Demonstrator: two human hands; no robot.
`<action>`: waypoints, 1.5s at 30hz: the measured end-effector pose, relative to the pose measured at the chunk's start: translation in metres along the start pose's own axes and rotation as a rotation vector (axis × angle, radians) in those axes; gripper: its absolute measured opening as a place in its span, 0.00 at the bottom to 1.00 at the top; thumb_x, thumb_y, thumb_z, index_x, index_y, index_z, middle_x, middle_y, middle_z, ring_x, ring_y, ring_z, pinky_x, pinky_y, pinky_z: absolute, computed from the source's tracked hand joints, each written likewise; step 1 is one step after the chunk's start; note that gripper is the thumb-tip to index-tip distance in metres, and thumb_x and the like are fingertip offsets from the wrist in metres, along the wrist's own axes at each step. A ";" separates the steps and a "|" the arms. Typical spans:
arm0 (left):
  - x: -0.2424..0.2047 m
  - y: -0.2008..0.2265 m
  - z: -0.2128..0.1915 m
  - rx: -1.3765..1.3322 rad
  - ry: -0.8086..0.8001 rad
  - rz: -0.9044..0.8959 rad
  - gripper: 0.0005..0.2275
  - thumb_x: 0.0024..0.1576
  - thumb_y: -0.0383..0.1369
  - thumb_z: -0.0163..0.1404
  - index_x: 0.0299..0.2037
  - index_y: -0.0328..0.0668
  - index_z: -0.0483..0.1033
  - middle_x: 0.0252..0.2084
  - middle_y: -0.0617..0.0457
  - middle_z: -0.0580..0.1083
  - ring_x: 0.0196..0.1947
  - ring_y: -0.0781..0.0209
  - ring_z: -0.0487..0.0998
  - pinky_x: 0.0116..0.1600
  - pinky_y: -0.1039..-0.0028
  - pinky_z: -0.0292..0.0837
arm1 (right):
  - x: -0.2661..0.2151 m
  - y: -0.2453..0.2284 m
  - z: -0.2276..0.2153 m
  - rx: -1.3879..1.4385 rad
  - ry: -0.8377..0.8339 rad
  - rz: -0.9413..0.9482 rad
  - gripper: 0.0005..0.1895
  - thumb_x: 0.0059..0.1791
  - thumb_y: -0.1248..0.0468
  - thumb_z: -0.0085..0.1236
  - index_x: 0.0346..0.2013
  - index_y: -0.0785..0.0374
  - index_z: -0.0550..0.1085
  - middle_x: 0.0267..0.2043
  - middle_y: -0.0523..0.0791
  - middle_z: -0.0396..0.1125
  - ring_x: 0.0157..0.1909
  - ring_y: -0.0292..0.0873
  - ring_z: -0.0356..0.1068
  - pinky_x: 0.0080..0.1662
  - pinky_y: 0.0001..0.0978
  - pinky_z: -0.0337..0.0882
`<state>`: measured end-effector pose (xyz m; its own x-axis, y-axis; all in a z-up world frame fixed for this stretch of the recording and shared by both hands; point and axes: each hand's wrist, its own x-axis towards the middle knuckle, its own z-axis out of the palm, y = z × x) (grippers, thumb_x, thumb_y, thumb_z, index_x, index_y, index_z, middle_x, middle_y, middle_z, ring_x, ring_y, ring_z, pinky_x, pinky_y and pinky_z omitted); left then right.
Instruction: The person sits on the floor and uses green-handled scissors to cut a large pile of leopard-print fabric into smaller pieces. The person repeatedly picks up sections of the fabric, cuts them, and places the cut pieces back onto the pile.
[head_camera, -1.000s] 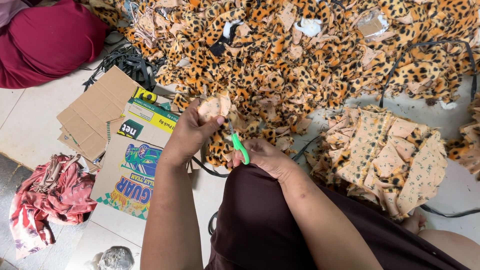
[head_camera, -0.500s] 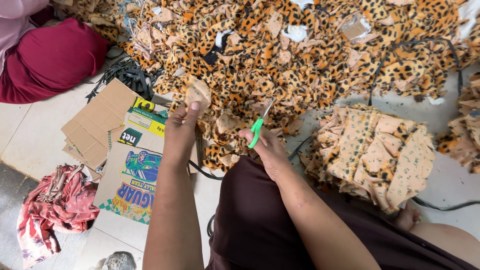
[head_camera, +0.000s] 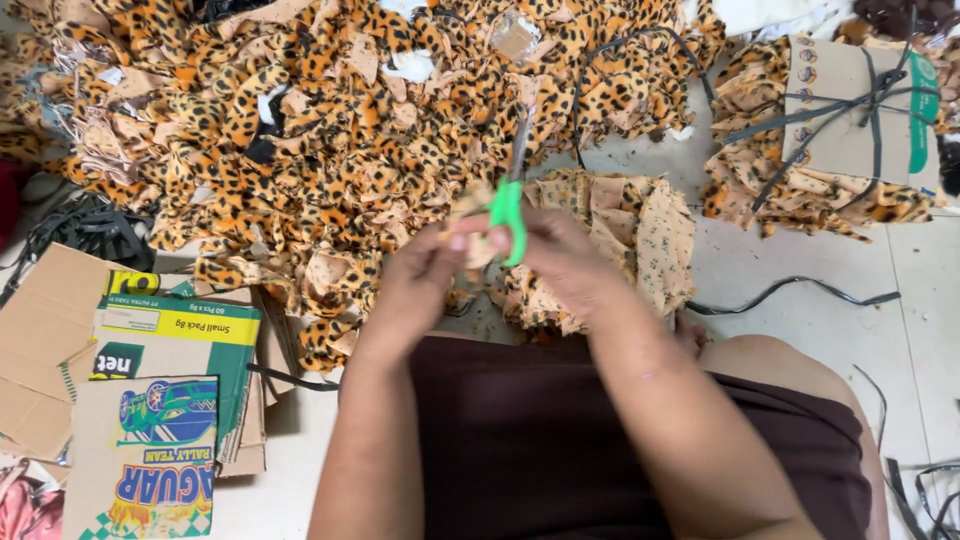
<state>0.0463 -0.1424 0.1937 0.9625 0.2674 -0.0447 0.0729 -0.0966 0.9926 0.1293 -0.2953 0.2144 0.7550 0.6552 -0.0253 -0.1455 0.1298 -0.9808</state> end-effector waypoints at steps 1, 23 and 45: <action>0.002 0.005 0.012 -0.004 0.003 0.000 0.12 0.66 0.35 0.46 0.47 0.36 0.81 0.39 0.42 0.79 0.43 0.54 0.78 0.56 0.58 0.71 | -0.006 -0.010 -0.013 -0.003 -0.003 0.002 0.22 0.47 0.47 0.64 0.48 0.57 0.81 0.48 0.51 0.73 0.50 0.48 0.67 0.61 0.41 0.65; 0.114 -0.032 0.109 0.387 -0.145 -0.111 0.11 0.63 0.40 0.47 0.47 0.45 0.77 0.41 0.44 0.80 0.49 0.39 0.80 0.53 0.54 0.73 | -0.019 0.036 -0.156 -0.005 0.646 0.111 0.25 0.49 0.54 0.66 0.50 0.72 0.76 0.50 0.50 0.70 0.51 0.42 0.72 0.59 0.48 0.75; 0.083 -0.053 0.157 0.965 -0.426 0.196 0.28 0.62 0.38 0.36 0.75 0.43 0.51 0.80 0.48 0.44 0.79 0.42 0.36 0.75 0.40 0.20 | -0.022 0.058 -0.162 -1.332 0.062 0.059 0.39 0.55 0.39 0.40 0.74 0.56 0.50 0.76 0.51 0.50 0.79 0.59 0.39 0.73 0.64 0.32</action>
<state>0.1637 -0.2657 0.1193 0.9780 -0.1739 -0.1153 -0.0969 -0.8681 0.4869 0.2078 -0.4226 0.1265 0.8021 0.5954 -0.0473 0.5258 -0.7415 -0.4167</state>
